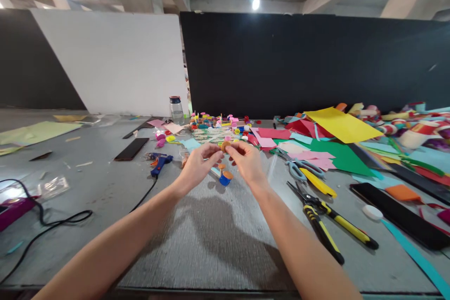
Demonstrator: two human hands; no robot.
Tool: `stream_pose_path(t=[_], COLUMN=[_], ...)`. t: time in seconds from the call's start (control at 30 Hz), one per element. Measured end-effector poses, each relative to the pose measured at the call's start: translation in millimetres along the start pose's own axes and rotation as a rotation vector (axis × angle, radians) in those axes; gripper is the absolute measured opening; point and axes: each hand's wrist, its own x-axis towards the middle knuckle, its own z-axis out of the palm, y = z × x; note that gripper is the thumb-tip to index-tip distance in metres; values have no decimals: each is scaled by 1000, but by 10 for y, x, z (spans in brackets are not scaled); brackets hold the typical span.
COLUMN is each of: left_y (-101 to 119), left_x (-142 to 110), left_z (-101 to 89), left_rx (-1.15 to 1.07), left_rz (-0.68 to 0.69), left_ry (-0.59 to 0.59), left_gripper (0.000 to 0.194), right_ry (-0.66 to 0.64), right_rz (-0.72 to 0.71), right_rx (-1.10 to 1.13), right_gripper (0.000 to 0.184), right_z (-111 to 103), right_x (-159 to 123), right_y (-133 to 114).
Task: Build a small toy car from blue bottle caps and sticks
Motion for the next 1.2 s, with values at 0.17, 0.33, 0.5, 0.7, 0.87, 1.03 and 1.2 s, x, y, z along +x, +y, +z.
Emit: stream_pose_path(t=[0.17,0.33,0.5,0.7,0.87,1.03,1.2], left_y=[-80,-159,-163,-183,-212,-178,-201], left_x=[-30,-50,-89,-80,-83,-99,-99], left_z=[41,11,34,46,43,29,59], left_rx=[-19,-5,-67,-82,-65,-109,-157], left_rz=[13,38,19,-16,-39,-68,-103], left_ry=[72,3,-36,-32,-26,-45,-71], left_gripper=[12,16,15,13,14,20,21], right_ry=[-42,-32,-67,-81,-92,-73,-58], right_rz=[-61,-66,-108,-94,-141,-143,-150], right_rx=[-55,-41,-71,-34,-92,-125,-143], right_gripper=[25,24,20,19,19,18,15], right_z=[56,-22,-36,-30,-32,-42,-40], right_x=[-151,-174,-167,-176,-195,-194,-191], right_y=[57,94,123,136,131,132,130])
